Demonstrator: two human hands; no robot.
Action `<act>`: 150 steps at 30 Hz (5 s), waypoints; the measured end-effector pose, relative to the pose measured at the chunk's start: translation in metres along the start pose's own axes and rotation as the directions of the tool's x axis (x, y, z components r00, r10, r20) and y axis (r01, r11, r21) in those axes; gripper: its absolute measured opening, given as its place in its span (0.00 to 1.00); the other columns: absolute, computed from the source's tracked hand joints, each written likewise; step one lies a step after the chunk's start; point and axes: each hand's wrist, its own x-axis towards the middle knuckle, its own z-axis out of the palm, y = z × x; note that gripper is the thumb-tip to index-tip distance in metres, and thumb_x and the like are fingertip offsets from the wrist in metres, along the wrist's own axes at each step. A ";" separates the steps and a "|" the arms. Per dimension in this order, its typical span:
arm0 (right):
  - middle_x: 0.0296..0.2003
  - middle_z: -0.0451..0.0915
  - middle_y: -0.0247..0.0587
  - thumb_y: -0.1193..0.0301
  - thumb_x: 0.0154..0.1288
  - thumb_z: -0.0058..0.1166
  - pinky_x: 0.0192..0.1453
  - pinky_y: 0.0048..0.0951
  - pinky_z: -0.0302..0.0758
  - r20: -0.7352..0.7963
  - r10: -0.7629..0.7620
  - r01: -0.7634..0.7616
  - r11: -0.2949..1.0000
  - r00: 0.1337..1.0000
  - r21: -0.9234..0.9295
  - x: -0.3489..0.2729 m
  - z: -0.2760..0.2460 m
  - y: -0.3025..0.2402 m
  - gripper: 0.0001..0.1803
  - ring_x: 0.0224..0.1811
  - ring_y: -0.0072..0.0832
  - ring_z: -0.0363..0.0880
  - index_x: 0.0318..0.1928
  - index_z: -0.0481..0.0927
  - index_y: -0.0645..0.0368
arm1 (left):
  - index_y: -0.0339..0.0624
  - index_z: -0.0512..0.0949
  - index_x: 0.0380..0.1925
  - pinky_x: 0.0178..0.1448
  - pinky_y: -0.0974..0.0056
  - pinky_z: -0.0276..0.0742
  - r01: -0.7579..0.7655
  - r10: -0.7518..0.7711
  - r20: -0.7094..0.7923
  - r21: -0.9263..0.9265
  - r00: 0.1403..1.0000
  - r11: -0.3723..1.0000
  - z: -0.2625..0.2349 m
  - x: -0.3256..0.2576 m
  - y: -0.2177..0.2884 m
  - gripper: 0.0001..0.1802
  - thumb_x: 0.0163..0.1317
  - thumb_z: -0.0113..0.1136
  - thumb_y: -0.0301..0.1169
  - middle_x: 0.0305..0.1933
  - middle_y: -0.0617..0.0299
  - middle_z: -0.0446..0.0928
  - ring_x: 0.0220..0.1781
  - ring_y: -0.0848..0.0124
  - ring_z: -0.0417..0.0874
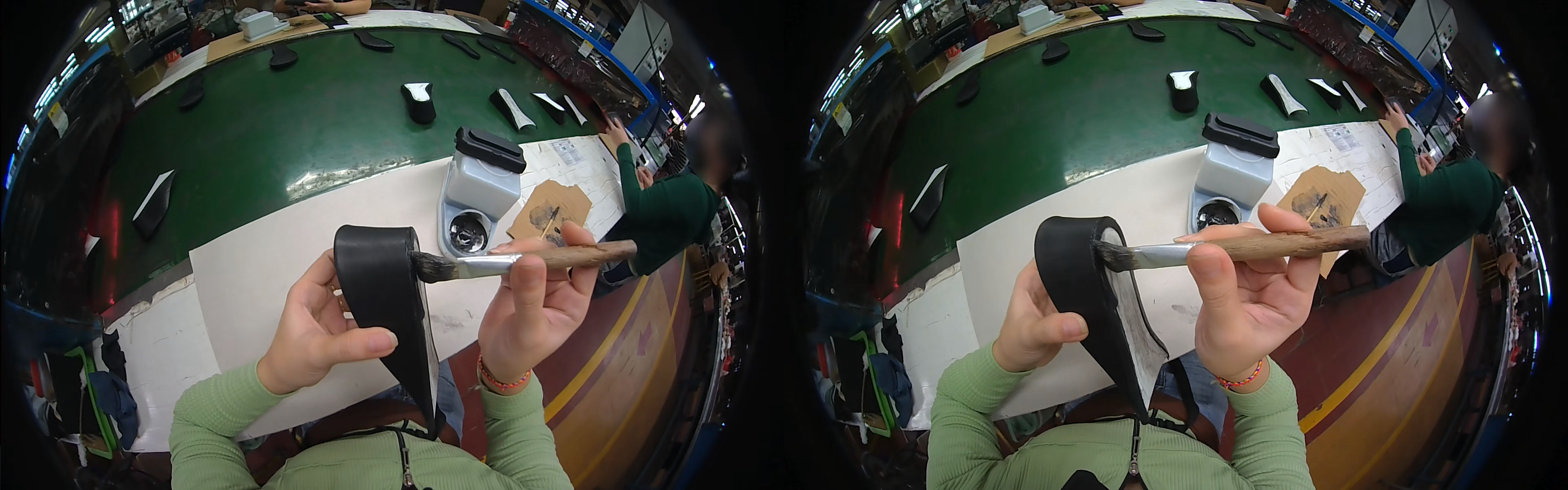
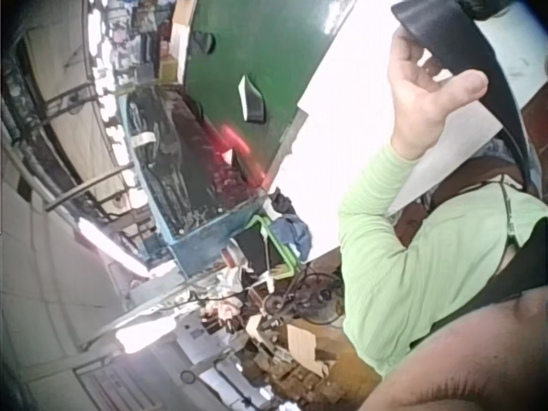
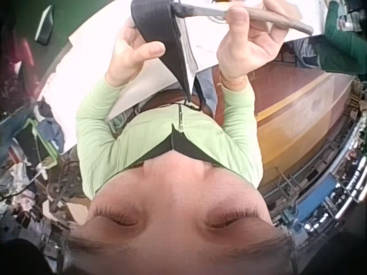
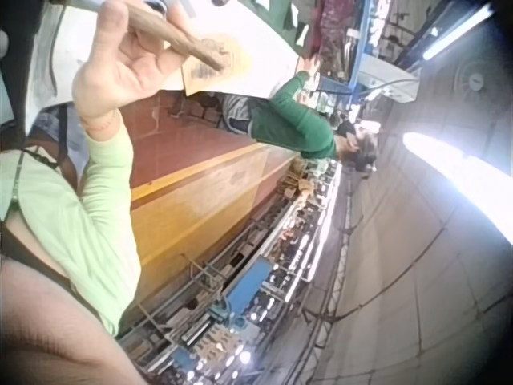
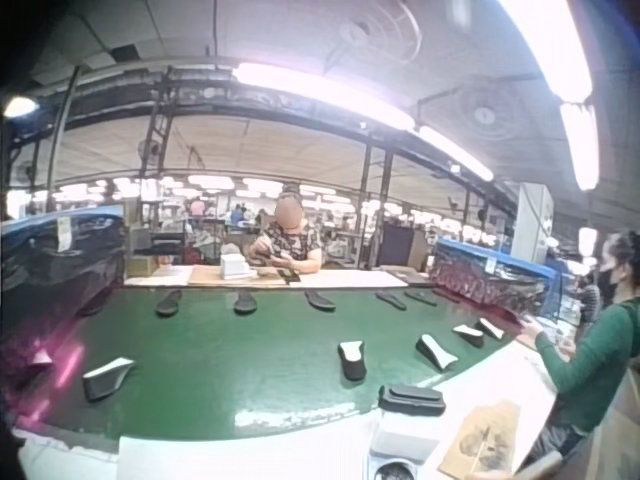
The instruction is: The person paints the edges of black shoe parts with a brush, repeatedly dipping the brush into a container and applying paint to multiple pieces on a green workbench.
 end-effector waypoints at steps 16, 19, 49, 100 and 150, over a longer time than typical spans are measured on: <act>0.29 0.78 0.46 0.79 0.53 0.59 0.35 0.19 0.72 0.064 0.030 -0.026 0.998 0.997 -0.057 -0.001 0.004 -0.005 0.27 0.30 0.21 0.76 0.51 0.61 0.64 | 0.35 0.58 0.53 0.53 0.61 0.75 -0.131 0.139 -0.076 0.105 0.987 0.986 0.000 -0.001 0.003 0.42 0.38 0.72 0.23 0.50 0.56 0.67 0.52 0.69 0.72; 0.26 0.76 0.47 0.76 0.56 0.54 0.41 0.25 0.70 0.097 0.003 0.012 0.988 0.995 -0.154 -0.002 0.005 -0.006 0.26 0.30 0.27 0.75 0.53 0.60 0.66 | 0.34 0.58 0.52 0.52 0.61 0.76 -0.116 0.127 -0.087 0.122 0.988 0.986 0.000 -0.002 0.005 0.41 0.38 0.72 0.23 0.50 0.56 0.66 0.52 0.69 0.72; 0.28 0.77 0.50 0.86 0.50 0.57 0.38 0.23 0.73 0.245 -0.093 0.106 0.994 0.965 -0.039 -0.006 0.001 -0.005 0.29 0.31 0.25 0.77 0.51 0.59 0.65 | 0.33 0.58 0.51 0.52 0.62 0.77 -0.171 0.184 -0.133 0.101 0.974 0.980 -0.001 -0.003 0.012 0.40 0.39 0.72 0.23 0.49 0.56 0.67 0.52 0.69 0.73; 0.27 0.75 0.52 0.90 0.46 0.56 0.29 0.23 0.69 0.386 0.003 0.015 0.999 0.923 -0.043 -0.019 -0.017 -0.018 0.31 0.25 0.23 0.71 0.51 0.60 0.61 | 0.33 0.60 0.55 0.60 0.65 0.65 -0.258 0.268 -0.164 0.082 0.949 0.963 -0.004 -0.002 0.015 0.39 0.42 0.69 0.27 0.51 0.56 0.67 0.54 0.69 0.71; 0.26 0.76 0.41 0.84 0.53 0.55 0.34 0.18 0.69 0.191 0.144 -0.142 0.990 0.971 -0.027 -0.011 -0.002 -0.003 0.24 0.28 0.19 0.72 0.51 0.62 0.70 | 0.34 0.63 0.51 0.54 0.67 0.69 -0.307 0.355 -0.269 0.206 0.895 0.929 -0.005 -0.001 0.018 0.36 0.41 0.70 0.31 0.46 0.57 0.69 0.48 0.71 0.73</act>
